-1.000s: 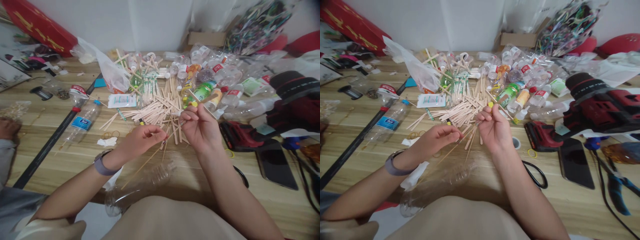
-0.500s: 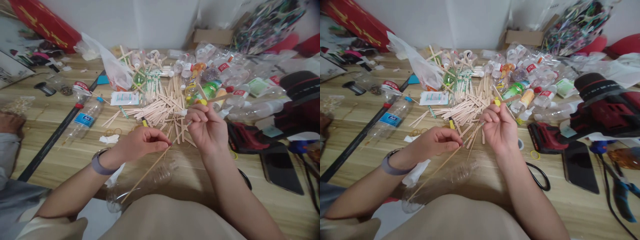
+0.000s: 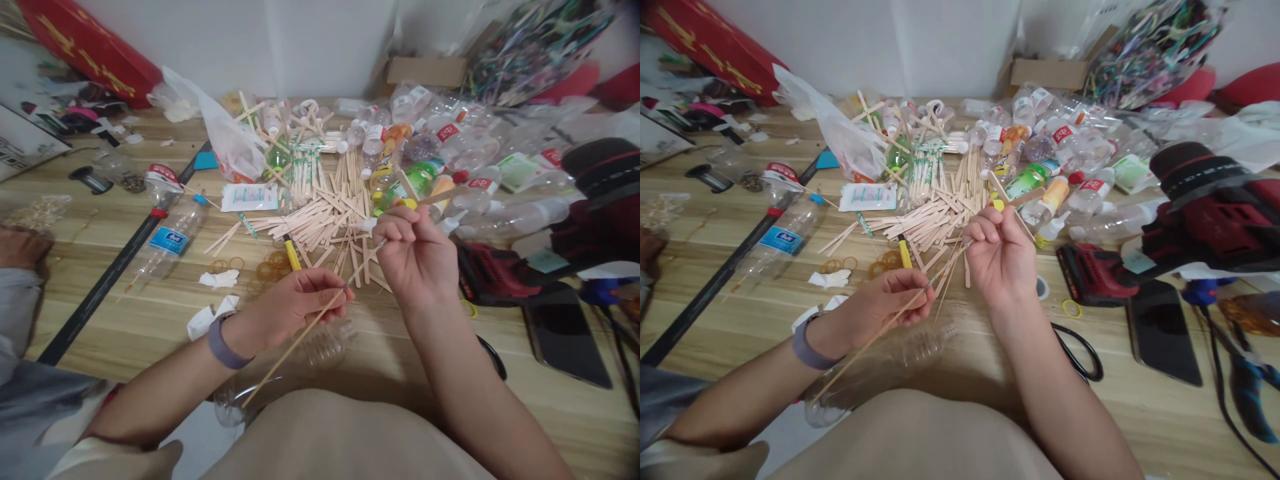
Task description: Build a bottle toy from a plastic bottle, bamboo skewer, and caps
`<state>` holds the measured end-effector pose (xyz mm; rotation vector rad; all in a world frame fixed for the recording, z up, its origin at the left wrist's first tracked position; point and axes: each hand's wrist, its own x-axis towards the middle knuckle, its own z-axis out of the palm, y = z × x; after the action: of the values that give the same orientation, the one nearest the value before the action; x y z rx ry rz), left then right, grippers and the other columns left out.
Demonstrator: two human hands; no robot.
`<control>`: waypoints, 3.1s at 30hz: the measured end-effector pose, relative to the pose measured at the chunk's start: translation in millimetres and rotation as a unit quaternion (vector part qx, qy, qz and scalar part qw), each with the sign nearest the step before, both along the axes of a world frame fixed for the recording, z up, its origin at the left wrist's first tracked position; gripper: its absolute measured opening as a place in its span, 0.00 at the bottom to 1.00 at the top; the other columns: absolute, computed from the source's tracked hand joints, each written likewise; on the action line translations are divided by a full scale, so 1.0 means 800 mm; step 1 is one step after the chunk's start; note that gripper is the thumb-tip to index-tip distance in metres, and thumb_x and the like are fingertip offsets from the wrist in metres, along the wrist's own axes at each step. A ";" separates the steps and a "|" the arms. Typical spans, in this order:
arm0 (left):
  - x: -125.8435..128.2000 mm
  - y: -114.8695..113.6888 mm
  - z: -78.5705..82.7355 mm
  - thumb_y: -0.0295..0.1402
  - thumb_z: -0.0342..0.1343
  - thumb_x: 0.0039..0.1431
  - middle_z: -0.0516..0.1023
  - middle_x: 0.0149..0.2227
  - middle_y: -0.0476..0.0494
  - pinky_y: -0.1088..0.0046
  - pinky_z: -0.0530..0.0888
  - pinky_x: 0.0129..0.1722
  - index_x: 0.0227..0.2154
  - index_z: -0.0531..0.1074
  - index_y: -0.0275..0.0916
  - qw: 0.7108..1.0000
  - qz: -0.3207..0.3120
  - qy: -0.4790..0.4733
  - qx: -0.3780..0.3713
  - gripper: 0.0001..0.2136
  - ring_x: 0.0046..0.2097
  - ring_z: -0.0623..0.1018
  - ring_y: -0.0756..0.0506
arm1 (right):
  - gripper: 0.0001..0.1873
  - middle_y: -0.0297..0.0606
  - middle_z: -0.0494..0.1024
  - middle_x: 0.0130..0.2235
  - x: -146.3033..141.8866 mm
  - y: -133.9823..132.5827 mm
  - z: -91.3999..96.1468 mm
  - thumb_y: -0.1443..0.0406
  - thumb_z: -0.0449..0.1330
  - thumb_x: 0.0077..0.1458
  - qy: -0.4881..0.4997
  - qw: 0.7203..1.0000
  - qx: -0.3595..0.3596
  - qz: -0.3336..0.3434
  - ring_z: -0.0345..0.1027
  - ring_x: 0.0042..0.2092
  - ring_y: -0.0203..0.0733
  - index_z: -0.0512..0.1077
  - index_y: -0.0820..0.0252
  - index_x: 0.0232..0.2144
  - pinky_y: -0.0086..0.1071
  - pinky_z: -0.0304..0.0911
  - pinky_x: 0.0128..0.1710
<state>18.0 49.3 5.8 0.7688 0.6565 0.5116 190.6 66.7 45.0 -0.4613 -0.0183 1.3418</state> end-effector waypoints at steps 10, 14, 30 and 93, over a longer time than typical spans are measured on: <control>-0.002 -0.002 0.002 0.41 0.74 0.43 0.75 0.23 0.51 0.78 0.64 0.26 0.27 0.76 0.35 1.000 -0.002 0.019 0.000 0.17 0.25 0.70 0.55 | 0.23 0.25 0.59 0.22 -0.001 -0.001 0.004 0.67 0.44 0.75 -0.008 1.000 -0.009 -0.004 0.50 0.18 0.24 0.58 0.60 0.24 0.18 0.55 0.19; -0.002 -0.004 0.000 0.41 0.74 0.44 0.75 0.23 0.50 0.79 0.65 0.26 0.27 0.76 0.34 1.000 -0.004 0.009 -0.003 0.16 0.24 0.70 0.55 | 0.23 0.26 0.60 0.22 -0.003 -0.001 0.004 0.66 0.45 0.75 -0.026 0.999 -0.021 -0.013 0.50 0.18 0.23 0.58 0.60 0.24 0.17 0.56 0.20; -0.004 -0.018 0.011 0.38 0.75 0.43 0.76 0.23 0.50 0.84 0.67 0.24 0.29 0.77 0.33 0.997 0.015 -0.006 -0.078 0.16 0.24 0.71 0.56 | 0.26 0.27 0.60 0.23 -0.006 -0.006 0.014 0.62 0.40 0.76 -0.019 0.999 -0.019 -0.043 0.49 0.19 0.25 0.60 0.61 0.24 0.19 0.56 0.19; -0.082 0.001 -0.002 0.39 0.53 0.64 0.73 0.24 0.52 0.76 0.61 0.29 0.29 0.74 0.39 0.786 -0.040 0.415 0.457 0.11 0.28 0.69 0.50 | 0.21 0.28 0.62 0.23 0.011 0.002 0.008 0.71 0.46 0.71 -0.057 0.995 -0.006 -0.081 0.52 0.21 0.29 0.62 0.59 0.24 0.22 0.64 0.24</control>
<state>-47.9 49.7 4.3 2.0058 1.1994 0.3778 199.7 68.3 51.0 -0.5395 -0.0663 1.1567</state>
